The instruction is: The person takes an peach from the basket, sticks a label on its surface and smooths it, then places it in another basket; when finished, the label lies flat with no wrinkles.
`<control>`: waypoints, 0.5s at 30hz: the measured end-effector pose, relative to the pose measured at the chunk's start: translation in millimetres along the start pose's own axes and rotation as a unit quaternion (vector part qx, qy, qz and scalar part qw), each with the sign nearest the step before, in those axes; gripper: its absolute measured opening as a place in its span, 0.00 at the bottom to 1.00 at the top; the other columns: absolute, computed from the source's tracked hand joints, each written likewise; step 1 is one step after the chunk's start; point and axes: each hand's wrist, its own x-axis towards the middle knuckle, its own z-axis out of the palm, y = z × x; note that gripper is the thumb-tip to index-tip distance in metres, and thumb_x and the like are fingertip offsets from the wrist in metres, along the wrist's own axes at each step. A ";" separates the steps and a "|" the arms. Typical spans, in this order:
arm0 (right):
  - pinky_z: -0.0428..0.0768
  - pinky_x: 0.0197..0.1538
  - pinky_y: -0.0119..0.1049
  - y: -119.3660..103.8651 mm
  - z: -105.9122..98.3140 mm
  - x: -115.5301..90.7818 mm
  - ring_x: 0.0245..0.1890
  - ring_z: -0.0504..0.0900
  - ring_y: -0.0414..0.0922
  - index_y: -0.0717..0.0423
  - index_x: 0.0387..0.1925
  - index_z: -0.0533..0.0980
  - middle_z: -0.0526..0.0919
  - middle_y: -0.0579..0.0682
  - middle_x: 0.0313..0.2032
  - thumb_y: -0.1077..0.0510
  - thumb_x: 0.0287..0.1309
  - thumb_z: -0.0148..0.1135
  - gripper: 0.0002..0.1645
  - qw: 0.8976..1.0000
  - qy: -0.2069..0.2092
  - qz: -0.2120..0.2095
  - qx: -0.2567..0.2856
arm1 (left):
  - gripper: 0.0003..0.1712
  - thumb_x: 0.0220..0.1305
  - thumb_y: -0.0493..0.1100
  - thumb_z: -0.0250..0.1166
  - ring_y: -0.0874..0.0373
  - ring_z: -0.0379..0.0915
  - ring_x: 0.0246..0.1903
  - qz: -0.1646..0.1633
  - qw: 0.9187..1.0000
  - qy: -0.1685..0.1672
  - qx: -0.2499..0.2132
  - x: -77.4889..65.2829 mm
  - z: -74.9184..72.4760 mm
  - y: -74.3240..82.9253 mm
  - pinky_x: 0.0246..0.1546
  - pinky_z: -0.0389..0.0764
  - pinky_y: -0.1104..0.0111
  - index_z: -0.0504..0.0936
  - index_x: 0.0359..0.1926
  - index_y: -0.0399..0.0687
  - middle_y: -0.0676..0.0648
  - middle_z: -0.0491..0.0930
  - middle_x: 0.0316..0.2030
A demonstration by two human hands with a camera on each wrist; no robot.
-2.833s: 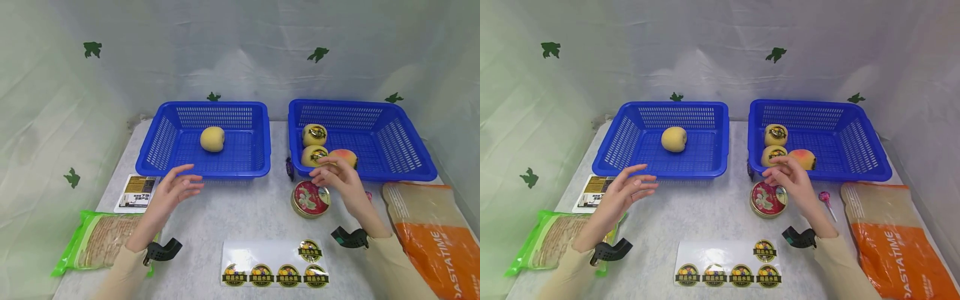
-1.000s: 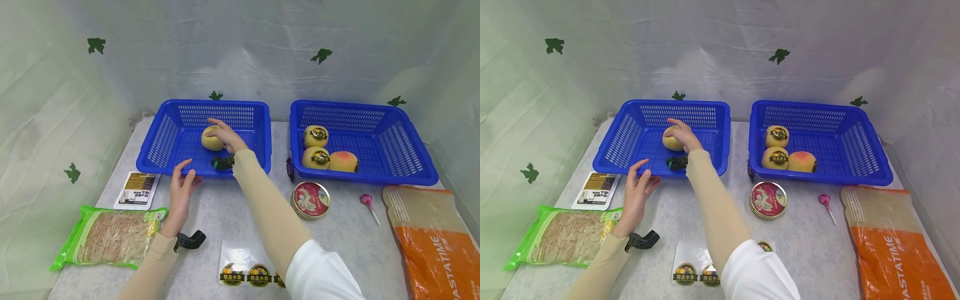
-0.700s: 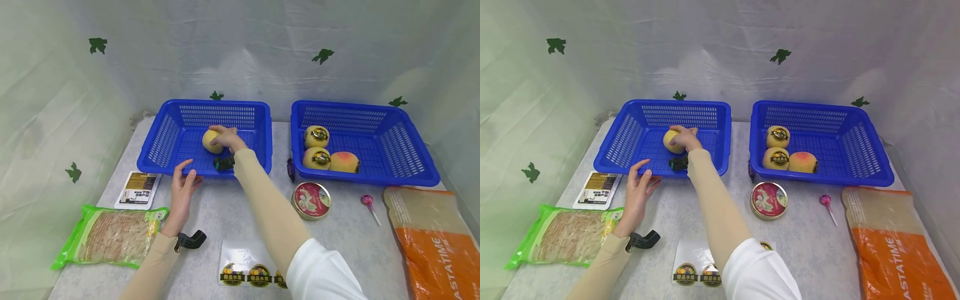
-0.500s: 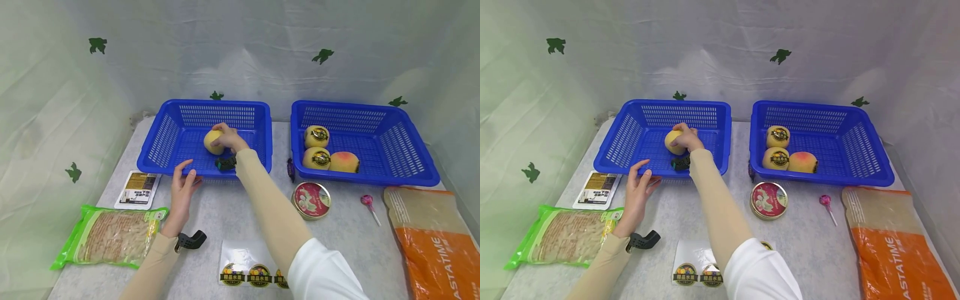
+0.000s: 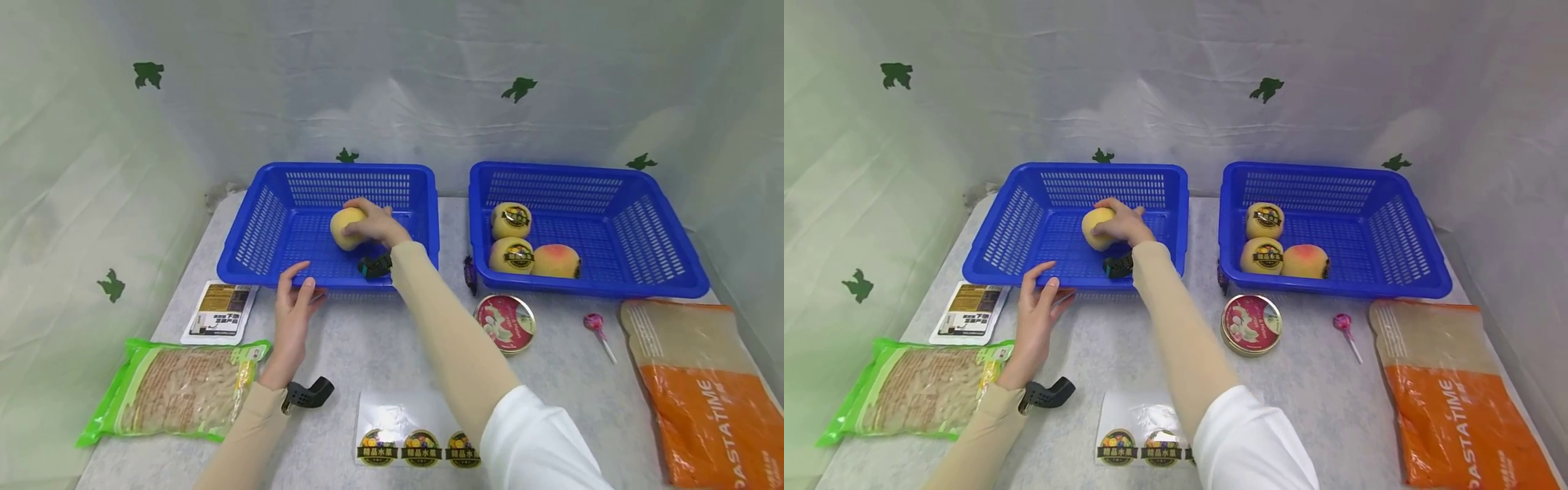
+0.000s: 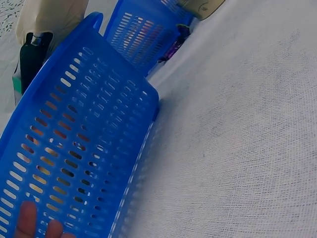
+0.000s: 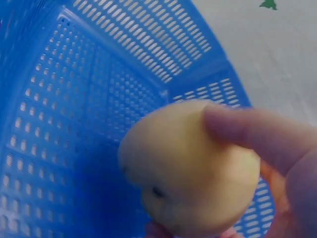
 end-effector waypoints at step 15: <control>0.74 0.39 0.39 -34.9 -65.8 -40.9 0.43 0.70 0.48 0.34 0.65 0.56 0.64 0.51 0.52 0.48 0.55 0.59 0.37 0.989 -0.093 -0.117 -0.003 | 0.22 0.66 0.45 0.51 0.38 0.65 0.44 0.003 1.000 -0.011 -0.002 1.1 0.3 1.6 0.52 0.68 0.53 0.64 0.59 0.45 0.42 0.68 0.37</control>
